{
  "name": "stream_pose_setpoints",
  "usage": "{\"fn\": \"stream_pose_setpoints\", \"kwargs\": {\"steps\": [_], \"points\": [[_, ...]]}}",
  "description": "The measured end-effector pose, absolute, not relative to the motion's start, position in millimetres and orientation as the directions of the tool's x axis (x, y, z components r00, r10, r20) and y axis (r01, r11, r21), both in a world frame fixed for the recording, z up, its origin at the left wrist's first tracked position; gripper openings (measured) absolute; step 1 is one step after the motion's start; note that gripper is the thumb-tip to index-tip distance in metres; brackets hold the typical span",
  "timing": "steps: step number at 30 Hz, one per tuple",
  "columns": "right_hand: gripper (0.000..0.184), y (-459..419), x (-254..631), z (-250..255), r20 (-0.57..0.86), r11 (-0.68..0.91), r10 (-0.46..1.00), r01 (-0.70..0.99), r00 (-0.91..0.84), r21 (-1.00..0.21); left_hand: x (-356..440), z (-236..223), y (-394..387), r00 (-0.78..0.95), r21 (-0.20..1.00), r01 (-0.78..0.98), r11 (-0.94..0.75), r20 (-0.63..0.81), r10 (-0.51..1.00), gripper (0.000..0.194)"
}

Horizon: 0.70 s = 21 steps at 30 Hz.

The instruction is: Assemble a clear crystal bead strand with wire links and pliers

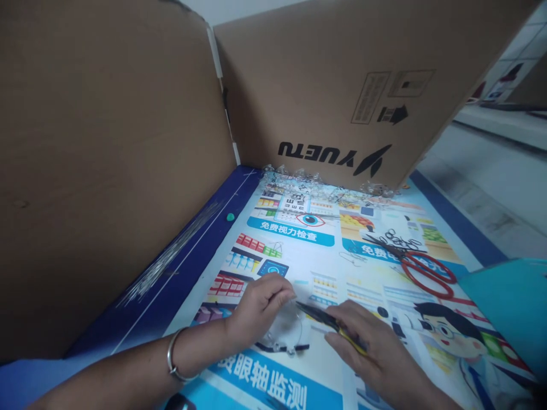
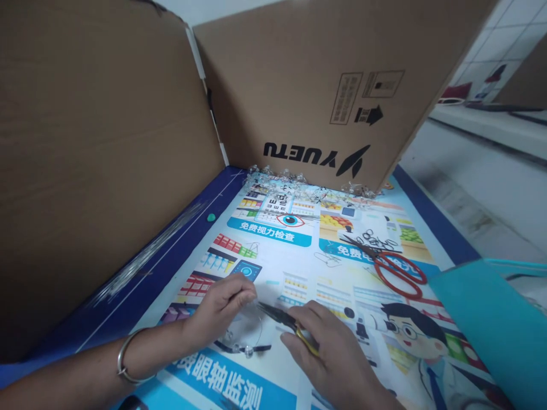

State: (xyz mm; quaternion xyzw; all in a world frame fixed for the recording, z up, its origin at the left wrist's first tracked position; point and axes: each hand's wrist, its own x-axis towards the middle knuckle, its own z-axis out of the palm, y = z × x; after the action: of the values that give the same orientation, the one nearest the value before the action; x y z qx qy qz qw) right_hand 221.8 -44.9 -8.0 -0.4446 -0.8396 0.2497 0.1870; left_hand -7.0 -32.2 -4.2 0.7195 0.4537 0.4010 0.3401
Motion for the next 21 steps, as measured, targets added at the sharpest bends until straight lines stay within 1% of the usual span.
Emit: {"fn": "stream_pose_setpoints", "kwargs": {"steps": [7, 17, 21], "points": [[0.027, -49.5, 219.4, -10.2, 0.178, 0.55, 0.818, 0.653, -0.547, -0.52, -7.8, -3.6, -33.9, 0.347, 0.783, 0.43, -0.45, 0.318, 0.883, 0.02], [0.026, -51.6, 215.6, -16.6, 0.231, 0.588, 0.798, 0.636, -0.557, -0.499, -8.1, -4.2, -35.5, 0.359, 0.766, 0.445, -0.465, 0.323, 0.876, 0.018], [0.025, -51.3, 214.6, -17.5, 0.261, 0.608, 0.788, 0.634, -0.558, -0.479, -8.4, -5.4, -35.5, 0.372, 0.738, 0.469, -0.485, 0.333, 0.866, 0.018]]}}
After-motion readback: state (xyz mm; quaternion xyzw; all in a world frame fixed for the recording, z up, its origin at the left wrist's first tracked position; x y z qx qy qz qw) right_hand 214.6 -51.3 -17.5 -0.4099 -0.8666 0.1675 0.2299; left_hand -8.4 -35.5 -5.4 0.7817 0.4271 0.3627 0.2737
